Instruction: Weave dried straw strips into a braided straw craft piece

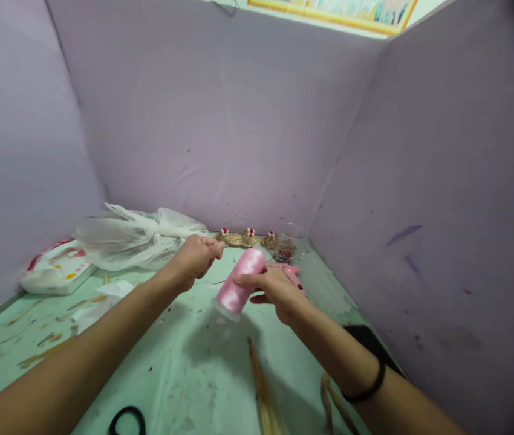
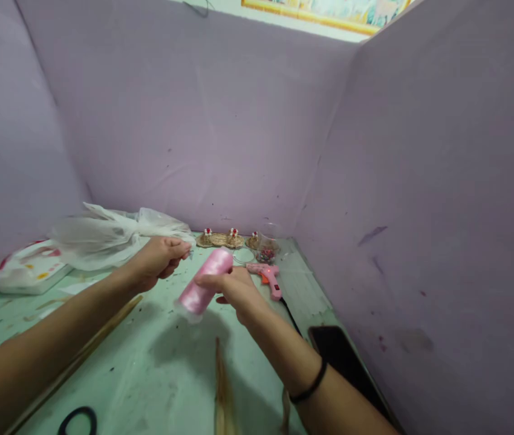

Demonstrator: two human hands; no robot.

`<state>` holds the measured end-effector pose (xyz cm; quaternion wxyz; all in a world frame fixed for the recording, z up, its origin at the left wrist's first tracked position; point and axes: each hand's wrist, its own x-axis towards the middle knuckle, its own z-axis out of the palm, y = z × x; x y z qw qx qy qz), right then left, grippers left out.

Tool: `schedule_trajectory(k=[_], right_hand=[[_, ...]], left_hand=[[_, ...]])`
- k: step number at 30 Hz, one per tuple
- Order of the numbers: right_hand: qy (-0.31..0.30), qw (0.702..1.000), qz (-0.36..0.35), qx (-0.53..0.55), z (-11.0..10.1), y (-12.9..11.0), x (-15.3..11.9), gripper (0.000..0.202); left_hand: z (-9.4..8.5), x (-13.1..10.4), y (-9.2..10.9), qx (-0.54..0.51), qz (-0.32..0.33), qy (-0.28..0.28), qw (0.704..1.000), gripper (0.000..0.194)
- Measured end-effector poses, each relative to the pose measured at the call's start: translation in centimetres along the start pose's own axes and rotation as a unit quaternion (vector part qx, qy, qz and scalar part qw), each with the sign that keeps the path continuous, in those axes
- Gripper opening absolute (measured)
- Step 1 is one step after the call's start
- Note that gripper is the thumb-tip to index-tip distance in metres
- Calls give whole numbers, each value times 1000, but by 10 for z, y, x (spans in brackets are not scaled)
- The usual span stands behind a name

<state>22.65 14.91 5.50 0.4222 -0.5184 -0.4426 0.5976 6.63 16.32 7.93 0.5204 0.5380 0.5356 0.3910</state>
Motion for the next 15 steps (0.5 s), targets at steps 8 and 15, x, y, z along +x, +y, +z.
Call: schedule_trajectory(k=[8, 15], right_hand=[[9, 950, 16, 311, -9, -15, 6, 21], [-35, 999, -12, 12, -15, 5, -8, 28]], left_hand=[[34, -12, -35, 92, -41, -142, 985, 18], [12, 17, -12, 88, 2, -111, 990, 21]])
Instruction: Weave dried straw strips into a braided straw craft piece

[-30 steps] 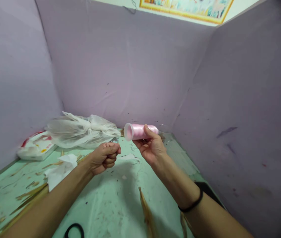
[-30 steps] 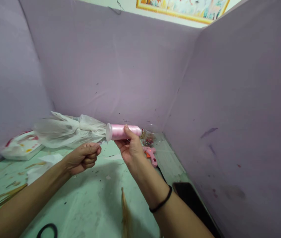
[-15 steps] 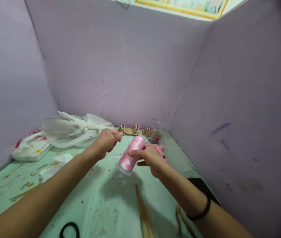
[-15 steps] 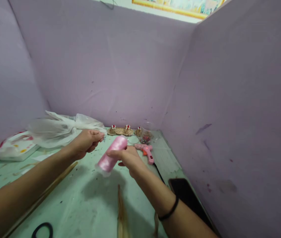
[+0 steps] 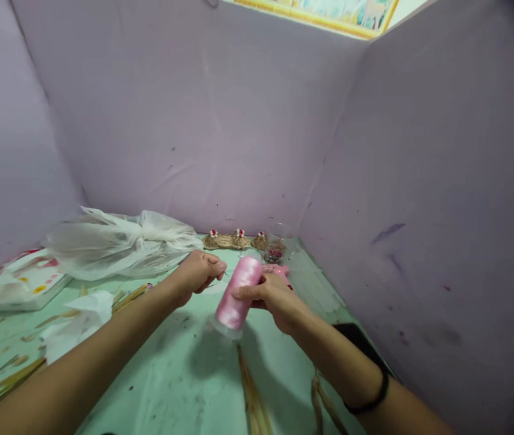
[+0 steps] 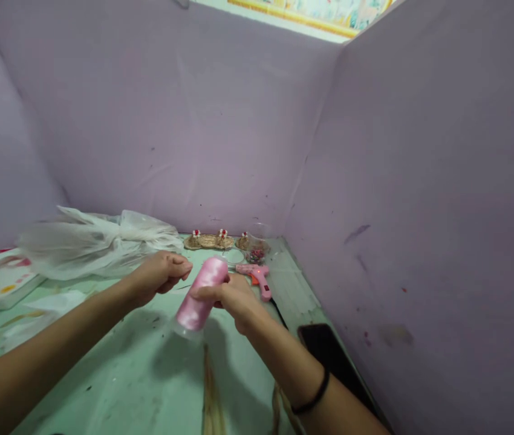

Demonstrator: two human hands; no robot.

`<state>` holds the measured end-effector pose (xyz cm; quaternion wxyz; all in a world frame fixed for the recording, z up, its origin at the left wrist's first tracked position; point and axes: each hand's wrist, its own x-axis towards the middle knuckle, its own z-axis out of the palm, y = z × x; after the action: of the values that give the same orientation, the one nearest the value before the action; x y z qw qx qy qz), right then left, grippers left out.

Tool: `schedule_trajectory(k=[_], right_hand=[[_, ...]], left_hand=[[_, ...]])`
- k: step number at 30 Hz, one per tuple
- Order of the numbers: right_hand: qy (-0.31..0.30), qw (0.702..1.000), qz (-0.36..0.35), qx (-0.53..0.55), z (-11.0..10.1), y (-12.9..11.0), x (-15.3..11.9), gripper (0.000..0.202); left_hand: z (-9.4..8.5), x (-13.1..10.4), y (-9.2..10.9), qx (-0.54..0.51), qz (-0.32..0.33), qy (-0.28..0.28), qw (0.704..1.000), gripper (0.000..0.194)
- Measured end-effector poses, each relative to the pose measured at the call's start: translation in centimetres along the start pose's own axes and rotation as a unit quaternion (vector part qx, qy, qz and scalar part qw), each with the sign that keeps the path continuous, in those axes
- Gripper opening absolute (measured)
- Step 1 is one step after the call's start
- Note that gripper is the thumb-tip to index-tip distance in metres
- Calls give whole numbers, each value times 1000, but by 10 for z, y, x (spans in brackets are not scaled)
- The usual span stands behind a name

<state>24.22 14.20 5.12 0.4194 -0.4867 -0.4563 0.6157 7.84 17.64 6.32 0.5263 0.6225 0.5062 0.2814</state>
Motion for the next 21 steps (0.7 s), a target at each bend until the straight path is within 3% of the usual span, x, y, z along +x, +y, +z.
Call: schedule_trajectory(k=[2, 4, 7, 9, 13, 17, 19, 21], right_hand=[[52, 997, -18, 60, -2, 9, 10, 25], [92, 979, -42, 180, -5, 11, 19, 23], [116, 935, -70, 327, -11, 3, 24, 20], [114, 931, -54, 343, -21, -10, 22, 16], [84, 970, 12, 226, -61, -47, 19, 15], [115, 988, -60, 81, -115, -94, 29, 18], [173, 976, -87, -102, -136, -116, 40, 18], [234, 950, -100, -180, -151, -130, 54, 12]], left_hand=[[12, -10, 7, 84, 92, 14, 992, 26], [31, -19, 4, 194, 143, 28, 970, 34], [55, -25, -14, 282, 141, 50, 948, 32], [60, -23, -27, 312, 118, 47, 942, 30], [45, -12, -47, 314, 62, 32, 947, 30], [26, -3, -63, 282, 26, 30, 959, 29], [23, 0, -67, 262, 22, 25, 964, 28], [25, 1, -67, 244, 29, 14, 969, 28]])
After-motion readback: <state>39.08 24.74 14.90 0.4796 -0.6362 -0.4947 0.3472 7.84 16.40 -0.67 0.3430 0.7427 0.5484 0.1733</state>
